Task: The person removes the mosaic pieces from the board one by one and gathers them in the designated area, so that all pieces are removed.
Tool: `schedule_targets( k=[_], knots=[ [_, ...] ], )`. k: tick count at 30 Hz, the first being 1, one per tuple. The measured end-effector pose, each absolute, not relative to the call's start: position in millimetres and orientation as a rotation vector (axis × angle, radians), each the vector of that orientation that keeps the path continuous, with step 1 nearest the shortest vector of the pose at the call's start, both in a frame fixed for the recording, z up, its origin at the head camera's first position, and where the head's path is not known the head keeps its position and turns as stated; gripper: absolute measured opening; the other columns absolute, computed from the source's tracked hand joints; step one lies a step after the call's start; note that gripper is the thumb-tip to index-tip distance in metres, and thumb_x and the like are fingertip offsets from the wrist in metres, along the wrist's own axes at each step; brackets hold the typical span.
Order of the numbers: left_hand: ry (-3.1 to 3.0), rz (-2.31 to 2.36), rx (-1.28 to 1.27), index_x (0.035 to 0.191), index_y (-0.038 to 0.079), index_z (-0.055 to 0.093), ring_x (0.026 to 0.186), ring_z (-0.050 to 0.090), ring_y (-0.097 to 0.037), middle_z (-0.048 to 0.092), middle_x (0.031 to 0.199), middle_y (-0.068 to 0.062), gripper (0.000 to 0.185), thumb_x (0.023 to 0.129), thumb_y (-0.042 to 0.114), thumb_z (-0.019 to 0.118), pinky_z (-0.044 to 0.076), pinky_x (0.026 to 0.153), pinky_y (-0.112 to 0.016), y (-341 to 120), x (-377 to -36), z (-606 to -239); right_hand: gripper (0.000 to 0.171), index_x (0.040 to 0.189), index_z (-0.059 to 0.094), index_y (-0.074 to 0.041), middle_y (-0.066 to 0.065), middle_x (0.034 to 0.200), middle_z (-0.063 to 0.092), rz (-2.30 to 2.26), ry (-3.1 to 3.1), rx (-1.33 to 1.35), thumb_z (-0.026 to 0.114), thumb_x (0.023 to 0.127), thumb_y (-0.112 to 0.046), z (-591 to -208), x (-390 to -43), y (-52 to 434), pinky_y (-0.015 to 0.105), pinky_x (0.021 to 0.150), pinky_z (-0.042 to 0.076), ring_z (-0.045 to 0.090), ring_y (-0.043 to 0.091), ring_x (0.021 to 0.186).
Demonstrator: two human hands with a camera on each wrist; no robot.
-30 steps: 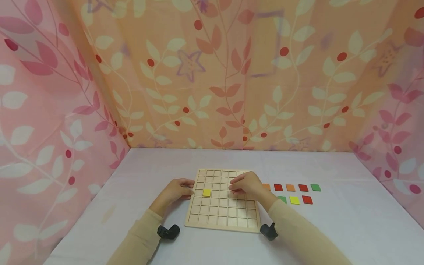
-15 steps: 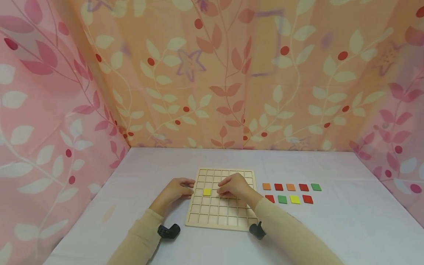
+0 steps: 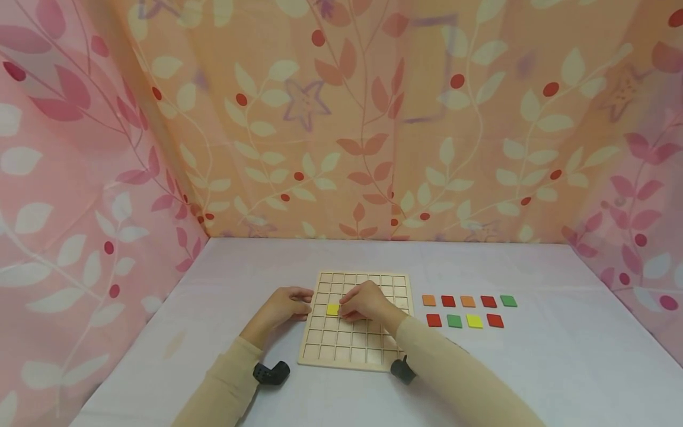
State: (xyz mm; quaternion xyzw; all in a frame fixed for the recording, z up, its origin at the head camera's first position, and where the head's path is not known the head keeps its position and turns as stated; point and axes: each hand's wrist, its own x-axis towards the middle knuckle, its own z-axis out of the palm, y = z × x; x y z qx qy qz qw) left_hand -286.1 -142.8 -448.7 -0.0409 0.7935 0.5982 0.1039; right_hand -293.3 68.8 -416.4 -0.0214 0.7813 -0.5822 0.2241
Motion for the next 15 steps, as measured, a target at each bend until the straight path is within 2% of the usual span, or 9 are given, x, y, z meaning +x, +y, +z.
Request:
schedule_targets(
  k=[15],
  knots=[
    [2.351, 1.769, -0.131, 0.116, -0.003, 0.06, 0.073, 0.061, -0.012, 0.061, 0.103, -0.014, 0.042, 0.075, -0.008, 0.066, 0.057, 0.063, -0.026, -142.3, -285.2, -449.6, 0.015, 0.087, 0.07, 0.003, 0.012, 0.075, 0.07, -1.53, 2.249, -0.005, 0.074, 0.072, 0.001, -419.0, -297.8, 58.8, 0.028, 0.057, 0.057, 0.065, 0.014, 0.056]
  ],
)
